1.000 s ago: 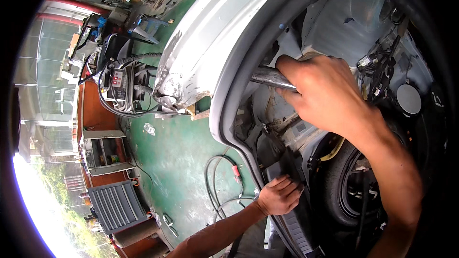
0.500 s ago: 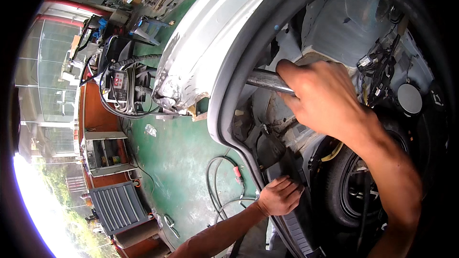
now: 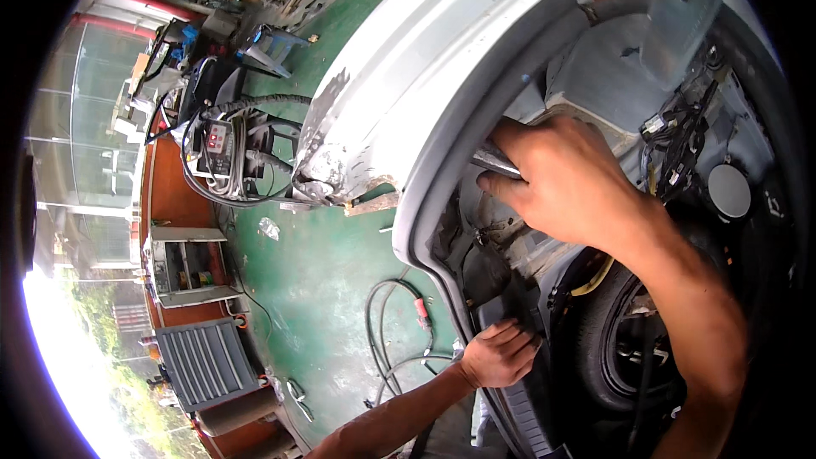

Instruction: The person uses a pry tool to detach and remove the rear bumper cover from a white car. They work along the edges and under the bumper, prying clips and fasteners to separate the panel from the vehicle body.

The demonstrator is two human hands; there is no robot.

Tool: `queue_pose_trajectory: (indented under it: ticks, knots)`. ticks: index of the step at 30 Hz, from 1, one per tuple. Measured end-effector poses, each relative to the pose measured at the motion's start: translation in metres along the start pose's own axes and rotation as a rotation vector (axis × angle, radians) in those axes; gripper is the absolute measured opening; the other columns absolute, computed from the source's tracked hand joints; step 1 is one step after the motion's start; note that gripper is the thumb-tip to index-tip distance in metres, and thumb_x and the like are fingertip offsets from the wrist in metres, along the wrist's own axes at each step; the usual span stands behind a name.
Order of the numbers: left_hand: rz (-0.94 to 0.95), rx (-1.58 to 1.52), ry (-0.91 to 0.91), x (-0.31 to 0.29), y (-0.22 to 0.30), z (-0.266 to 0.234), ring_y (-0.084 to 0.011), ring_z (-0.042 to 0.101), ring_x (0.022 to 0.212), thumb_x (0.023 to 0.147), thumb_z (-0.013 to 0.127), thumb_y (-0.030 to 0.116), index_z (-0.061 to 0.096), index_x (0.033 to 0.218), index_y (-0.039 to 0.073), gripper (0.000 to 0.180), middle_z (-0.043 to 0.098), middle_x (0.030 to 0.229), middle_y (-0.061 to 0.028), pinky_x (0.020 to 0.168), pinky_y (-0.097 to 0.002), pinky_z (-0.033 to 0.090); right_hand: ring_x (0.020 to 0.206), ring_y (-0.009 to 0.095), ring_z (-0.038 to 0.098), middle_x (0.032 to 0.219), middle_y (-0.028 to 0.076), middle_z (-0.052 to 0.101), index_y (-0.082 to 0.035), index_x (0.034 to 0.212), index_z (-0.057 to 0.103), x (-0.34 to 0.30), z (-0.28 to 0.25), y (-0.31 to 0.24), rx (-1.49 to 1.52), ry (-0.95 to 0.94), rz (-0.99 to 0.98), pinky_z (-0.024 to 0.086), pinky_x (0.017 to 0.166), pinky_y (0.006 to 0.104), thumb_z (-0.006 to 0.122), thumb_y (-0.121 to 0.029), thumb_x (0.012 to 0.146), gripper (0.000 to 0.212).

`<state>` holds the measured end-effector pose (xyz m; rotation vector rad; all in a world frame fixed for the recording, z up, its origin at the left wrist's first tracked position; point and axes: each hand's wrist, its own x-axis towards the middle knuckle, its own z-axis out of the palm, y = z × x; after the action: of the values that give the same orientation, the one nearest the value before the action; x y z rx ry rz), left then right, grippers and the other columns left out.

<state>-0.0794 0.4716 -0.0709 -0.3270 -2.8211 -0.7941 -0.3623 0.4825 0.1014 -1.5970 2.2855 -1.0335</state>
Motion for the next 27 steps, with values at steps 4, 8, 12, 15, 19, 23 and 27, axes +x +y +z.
queue_pose_trajectory:
  ticks: [4, 8, 12, 15, 19, 23, 27]
  knots:
    - [-0.038, -0.005, -0.018, 0.009, 0.002, -0.004, -0.0242, 0.061, 0.096, 0.079, 0.068, 0.022, 0.069, 0.100, 0.007, 0.026, 0.064, 0.098, -0.0051, 0.102, -0.0374, 0.044, 0.088, 0.045, 0.068, 0.091, 0.025, 0.070, 0.001, 0.104, 0.069, -0.001, -0.005, -0.003, 0.151, -0.038, 0.077, 0.053, 0.076, 0.0463, 0.077, -0.019, 0.082, 0.031]
    - [-0.118, -0.026, -0.011, 0.012, 0.008, -0.010, -0.0229, 0.059, 0.091, 0.084, 0.068, 0.024, 0.067, 0.092, 0.010, 0.017, 0.059, 0.087, -0.0038, 0.100, -0.0356, 0.043, 0.083, 0.043, 0.068, 0.089, 0.025, 0.070, 0.005, 0.101, 0.069, 0.005, -0.006, 0.002, 0.324, -0.050, 0.252, 0.052, 0.074, 0.0428, 0.075, -0.015, 0.082, 0.028]
    - [-0.090, -0.015, 0.054, 0.012, 0.004, -0.006, -0.0224, 0.060, 0.088, 0.084, 0.068, 0.025, 0.068, 0.092, 0.009, 0.018, 0.061, 0.085, -0.0036, 0.099, -0.0361, 0.044, 0.082, 0.045, 0.067, 0.083, 0.026, 0.069, 0.007, 0.096, 0.069, 0.011, -0.011, 0.014, 0.189, -0.014, 0.289, 0.053, 0.073, 0.0437, 0.072, -0.014, 0.083, 0.025]
    - [-0.063, 0.008, 0.064, 0.012, 0.002, -0.008, -0.0215, 0.061, 0.087, 0.083, 0.068, 0.025, 0.069, 0.093, 0.008, 0.020, 0.062, 0.084, -0.0033, 0.099, -0.0359, 0.045, 0.083, 0.048, 0.065, 0.083, 0.026, 0.068, 0.008, 0.097, 0.069, 0.013, -0.012, 0.004, 0.124, 0.004, 0.180, 0.053, 0.074, 0.0452, 0.072, -0.014, 0.083, 0.026]
    - [-0.066, 0.016, 0.056, 0.011, 0.005, -0.011, -0.0211, 0.060, 0.087, 0.083, 0.068, 0.027, 0.069, 0.092, 0.008, 0.020, 0.064, 0.087, -0.0038, 0.099, -0.0357, 0.045, 0.096, 0.047, 0.065, 0.096, 0.029, 0.069, 0.006, 0.101, 0.070, 0.012, -0.015, -0.005, 0.240, -0.215, 0.120, 0.052, 0.082, 0.0447, 0.073, -0.014, 0.084, 0.026]
    - [-0.067, 0.022, 0.052, 0.012, 0.003, -0.008, -0.0210, 0.060, 0.088, 0.083, 0.067, 0.028, 0.069, 0.091, 0.009, 0.021, 0.064, 0.088, -0.0035, 0.099, -0.0358, 0.044, 0.098, 0.045, 0.066, 0.100, 0.028, 0.070, 0.005, 0.103, 0.070, 0.010, -0.013, -0.002, 0.278, -0.222, 0.097, 0.052, 0.086, 0.0443, 0.073, -0.014, 0.084, 0.027]
    - [-0.075, 0.034, 0.035, 0.012, 0.004, -0.007, -0.0209, 0.060, 0.089, 0.084, 0.066, 0.028, 0.069, 0.090, 0.009, 0.020, 0.065, 0.089, -0.0035, 0.098, -0.0361, 0.044, 0.099, 0.043, 0.067, 0.103, 0.026, 0.071, 0.006, 0.105, 0.070, 0.012, -0.014, 0.008, 0.218, -0.190, 0.096, 0.052, 0.087, 0.0430, 0.071, -0.012, 0.084, 0.027]
